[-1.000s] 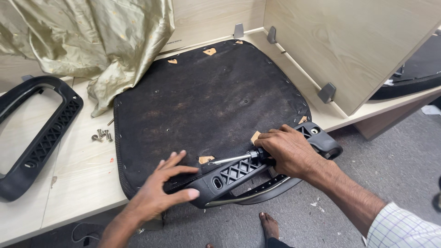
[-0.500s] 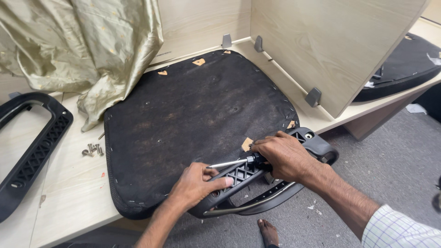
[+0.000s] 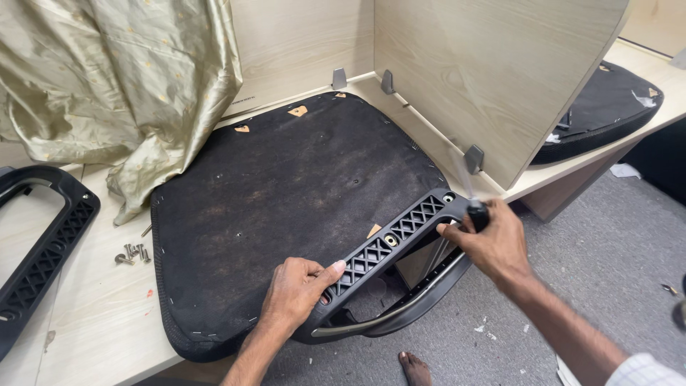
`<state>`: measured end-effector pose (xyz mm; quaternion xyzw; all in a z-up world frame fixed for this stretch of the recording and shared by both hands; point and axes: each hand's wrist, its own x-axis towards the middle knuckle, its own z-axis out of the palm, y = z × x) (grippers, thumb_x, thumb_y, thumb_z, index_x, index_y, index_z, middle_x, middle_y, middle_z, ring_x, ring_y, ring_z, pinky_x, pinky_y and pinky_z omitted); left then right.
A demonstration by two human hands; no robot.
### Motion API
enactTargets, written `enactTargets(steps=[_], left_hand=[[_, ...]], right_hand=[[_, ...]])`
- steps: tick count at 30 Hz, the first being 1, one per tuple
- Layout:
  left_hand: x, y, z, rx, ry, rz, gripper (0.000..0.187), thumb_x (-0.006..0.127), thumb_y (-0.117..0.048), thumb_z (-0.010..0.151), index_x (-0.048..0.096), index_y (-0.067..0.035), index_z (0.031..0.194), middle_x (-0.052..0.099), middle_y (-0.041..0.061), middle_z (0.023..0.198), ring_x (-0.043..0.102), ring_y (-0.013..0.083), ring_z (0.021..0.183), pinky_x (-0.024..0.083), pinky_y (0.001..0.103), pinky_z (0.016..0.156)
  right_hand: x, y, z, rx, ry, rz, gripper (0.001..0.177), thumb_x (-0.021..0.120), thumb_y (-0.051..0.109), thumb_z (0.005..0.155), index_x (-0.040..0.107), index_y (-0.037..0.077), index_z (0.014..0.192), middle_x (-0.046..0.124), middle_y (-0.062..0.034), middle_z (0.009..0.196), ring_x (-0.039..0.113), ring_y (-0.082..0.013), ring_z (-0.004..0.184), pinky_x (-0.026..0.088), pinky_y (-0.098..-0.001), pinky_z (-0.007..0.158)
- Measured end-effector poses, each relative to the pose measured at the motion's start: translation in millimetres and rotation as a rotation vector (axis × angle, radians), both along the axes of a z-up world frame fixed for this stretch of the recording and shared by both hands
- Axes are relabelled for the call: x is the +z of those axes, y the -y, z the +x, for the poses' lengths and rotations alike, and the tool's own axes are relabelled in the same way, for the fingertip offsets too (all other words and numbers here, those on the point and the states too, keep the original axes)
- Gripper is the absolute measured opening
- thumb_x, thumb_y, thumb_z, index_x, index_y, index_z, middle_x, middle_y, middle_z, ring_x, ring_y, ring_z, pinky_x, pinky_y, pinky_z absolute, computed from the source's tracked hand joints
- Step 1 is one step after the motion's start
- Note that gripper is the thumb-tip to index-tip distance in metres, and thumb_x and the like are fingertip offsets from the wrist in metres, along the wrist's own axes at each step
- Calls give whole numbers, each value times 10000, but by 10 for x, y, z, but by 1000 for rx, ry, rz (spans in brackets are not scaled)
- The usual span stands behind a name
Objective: The person assembles a chair by attaching the seat base to the gas lift and then securing the armrests to the seat cushion using a screwdriver and screws.
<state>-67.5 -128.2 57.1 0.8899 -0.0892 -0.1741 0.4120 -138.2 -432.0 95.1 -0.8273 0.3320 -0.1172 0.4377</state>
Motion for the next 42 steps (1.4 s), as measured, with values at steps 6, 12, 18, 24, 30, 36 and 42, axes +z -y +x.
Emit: enactTargets(steps=[6, 12, 18, 24, 30, 36, 42], left_hand=[[81, 34, -61, 40, -25, 77, 497, 687, -523, 876, 777, -92, 645, 573, 19, 403, 493, 95, 341, 342, 272, 378], [166, 74, -99, 48, -44, 166, 495, 640, -592, 882, 789, -151, 715, 623, -20, 466, 595, 86, 432, 466, 298, 511], [146, 70, -130, 40, -39, 194, 492, 625, -611, 885, 786, -167, 746, 626, -47, 482, 594, 86, 448, 466, 324, 532], [77, -1, -207, 188, 179, 115, 531, 598, -562, 959, 772, -68, 869, 633, 101, 764, 578, 188, 590, 503, 376, 571], [178, -217, -95, 472, 335, 275, 714, 751, -469, 839, 525, -48, 1370, 496, 189, 1370, 569, 308, 1199, 482, 508, 1038], [187, 542, 176, 123, 307, 371, 1052, 814, -596, 754, 345, -23, 1501, 269, 262, 1578, 257, 399, 1472, 218, 567, 1211], [229, 1441, 284, -410, 376, 512, 1312, 953, -575, 574, 184, -277, 1594, 60, 206, 1674, -21, 464, 1534, 30, 745, 1184]], right_hand=[[-258, -499, -79, -245, 122, 732, 330, 890, 255, 718, 603, 102, 775, 673, -86, 788, 692, -188, 685, 603, -295, 600], [-193, -775, 19, -25, 158, 727, 363, 893, 229, 748, 558, 89, 729, 656, -56, 681, 614, -118, 546, 557, -233, 512], [-175, -875, 124, -99, 193, 725, 369, 853, 134, 803, 492, 117, 728, 691, -115, 714, 584, -154, 526, 489, -249, 473], [-230, -836, 141, -127, 125, 717, 304, 797, 105, 832, 508, 87, 740, 696, -115, 749, 676, -180, 605, 578, -299, 599], [-266, -811, -4, -334, 134, 692, 81, 688, 115, 896, 648, 48, 876, 710, -81, 775, 668, -180, 627, 569, -324, 576], [-109, -672, -239, -557, 267, 776, 128, 703, 88, 882, 615, -4, 893, 708, -149, 765, 677, -218, 545, 581, -336, 459], [-63, -476, -468, -604, 290, 763, 316, 872, 101, 739, 566, 72, 814, 649, -55, 703, 676, -185, 531, 638, -371, 458]])
